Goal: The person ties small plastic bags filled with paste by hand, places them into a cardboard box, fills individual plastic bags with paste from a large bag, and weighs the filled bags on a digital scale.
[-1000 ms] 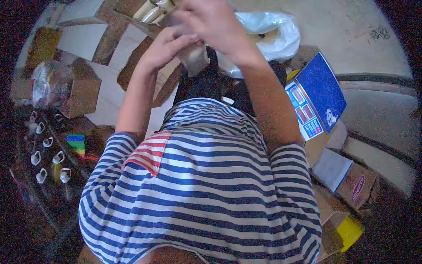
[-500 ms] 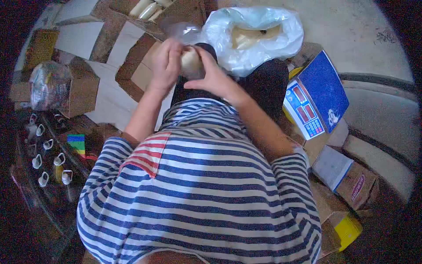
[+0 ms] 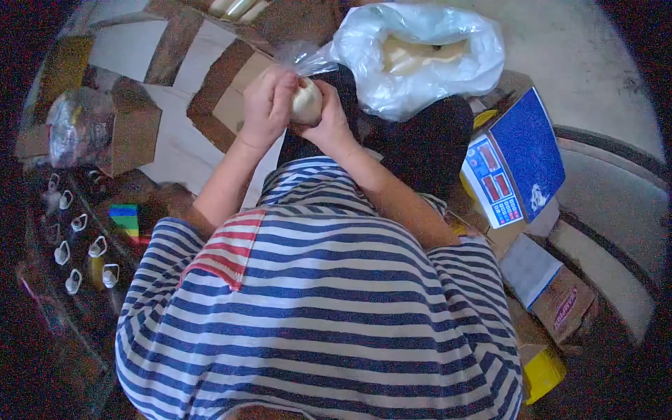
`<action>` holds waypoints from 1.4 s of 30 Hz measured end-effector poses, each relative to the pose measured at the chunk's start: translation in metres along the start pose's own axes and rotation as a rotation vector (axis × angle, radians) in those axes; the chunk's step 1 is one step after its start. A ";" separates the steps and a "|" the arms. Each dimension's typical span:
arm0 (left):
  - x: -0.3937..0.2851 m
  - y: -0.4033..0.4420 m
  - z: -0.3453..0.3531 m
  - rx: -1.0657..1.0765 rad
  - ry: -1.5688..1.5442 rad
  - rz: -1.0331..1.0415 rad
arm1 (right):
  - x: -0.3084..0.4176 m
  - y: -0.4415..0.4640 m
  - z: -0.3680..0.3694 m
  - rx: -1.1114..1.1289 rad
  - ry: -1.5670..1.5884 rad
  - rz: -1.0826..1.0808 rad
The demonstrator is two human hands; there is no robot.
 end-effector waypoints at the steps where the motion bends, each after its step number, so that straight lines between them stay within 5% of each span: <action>1: -0.003 -0.002 0.001 -0.001 0.008 0.042 | -0.001 -0.001 0.000 0.005 -0.018 -0.008; 18: 0.017 0.006 0.035 0.058 -0.002 -0.027 | -0.034 -0.009 -0.008 -0.010 0.023 0.050; 20: 0.014 0.006 0.037 0.051 -0.025 -0.033 | -0.016 -0.002 -0.024 0.044 0.087 0.126; 23: 0.011 0.006 0.036 0.119 -0.051 -0.031 | 0.023 0.026 -0.047 0.074 0.645 0.177; 26: -0.001 0.002 0.040 0.219 0.025 0.040 | 0.077 0.063 -0.058 0.218 0.297 -0.066; 27: 0.008 0.004 0.037 0.231 -0.227 -0.085 | 0.086 0.071 -0.059 0.222 0.292 -0.072; 29: 0.029 -0.007 0.036 0.295 -0.663 -0.356 | 0.143 0.079 -0.057 0.246 -0.225 -0.510; 32: 0.038 -0.021 0.031 0.151 -0.732 -0.115 | 0.188 0.084 -0.046 0.338 -0.328 -0.529; 33: 0.053 -0.037 0.046 0.226 -0.567 -0.293 | 0.214 0.087 -0.048 0.307 -0.232 -0.681; 34: 0.040 -0.040 0.040 0.124 -0.338 -0.201 | 0.222 0.090 -0.045 0.310 -0.237 -0.686; 36: 0.031 -0.038 0.041 0.032 -0.401 -0.223 | 0.250 0.088 -0.051 0.160 -0.222 -0.812; 42: 0.014 -0.004 0.032 -0.005 -0.261 -0.136 | 0.297 0.116 -0.060 0.188 -0.271 -0.627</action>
Point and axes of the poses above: each hand's wrist, its own y-axis towards the middle knuckle, its own z-axis out of the palm, x = y × z, the point moved 10 cm from there along y, towards the middle knuckle, and after that the axes turned 8 degrees about -z, right-handed, at the moved point
